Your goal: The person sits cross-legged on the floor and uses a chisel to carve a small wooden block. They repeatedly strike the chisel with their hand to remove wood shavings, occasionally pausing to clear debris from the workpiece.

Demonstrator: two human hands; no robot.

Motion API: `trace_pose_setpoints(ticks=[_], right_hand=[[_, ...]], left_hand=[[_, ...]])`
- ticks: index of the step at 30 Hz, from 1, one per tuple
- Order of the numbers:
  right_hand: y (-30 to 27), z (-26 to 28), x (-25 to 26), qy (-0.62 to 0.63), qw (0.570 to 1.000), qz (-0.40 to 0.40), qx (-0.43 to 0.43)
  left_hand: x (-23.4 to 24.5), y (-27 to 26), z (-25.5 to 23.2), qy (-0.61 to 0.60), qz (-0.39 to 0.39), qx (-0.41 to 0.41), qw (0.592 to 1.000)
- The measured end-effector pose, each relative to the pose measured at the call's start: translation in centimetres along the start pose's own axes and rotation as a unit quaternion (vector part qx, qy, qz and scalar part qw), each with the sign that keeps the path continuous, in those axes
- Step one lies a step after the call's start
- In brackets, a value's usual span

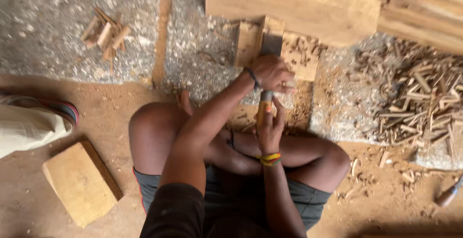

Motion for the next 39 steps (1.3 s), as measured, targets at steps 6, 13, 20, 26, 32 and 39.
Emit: trace_pose_setpoints(ticks=[6,13,20,26,32,39], right_hand=[[-2.1,0.6,2.7,0.056,0.998,-0.021,0.027],[-1.6,-2.4,8.6,0.095,0.991,-0.061,0.077],[-2.5,-3.7,9.2,0.076,0.993,-0.066,0.069],[-2.7,-4.0,8.6,0.053,0.996,-0.044,0.059],[-2.5,-3.8,8.8,0.074,0.992,-0.04,0.089],[-2.8,-3.5,8.9,0.058,0.996,-0.046,0.045]], left_hand=[[2.2,0.7,-5.3,0.101,-0.237,-0.078,0.963],[4.1,-3.7,-1.1,0.182,-0.215,0.159,0.946],[5.3,-8.3,1.3,0.247,-0.176,0.292,0.907],[3.8,-8.1,1.5,0.236,-0.168,0.284,0.914],[4.5,-7.7,1.0,0.203,-0.154,0.317,0.914],[5.7,-7.3,1.1,0.169,-0.161,0.341,0.911]])
Point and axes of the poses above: each hand's wrist, its own y-axis towards the middle knuckle, its own x-axis out of the back of the hand, z = x × y, the point moved 4 cm from there along y, towards the middle knuckle, and after that the axes turned 3 degrees about -z, right-handed, at the moved point
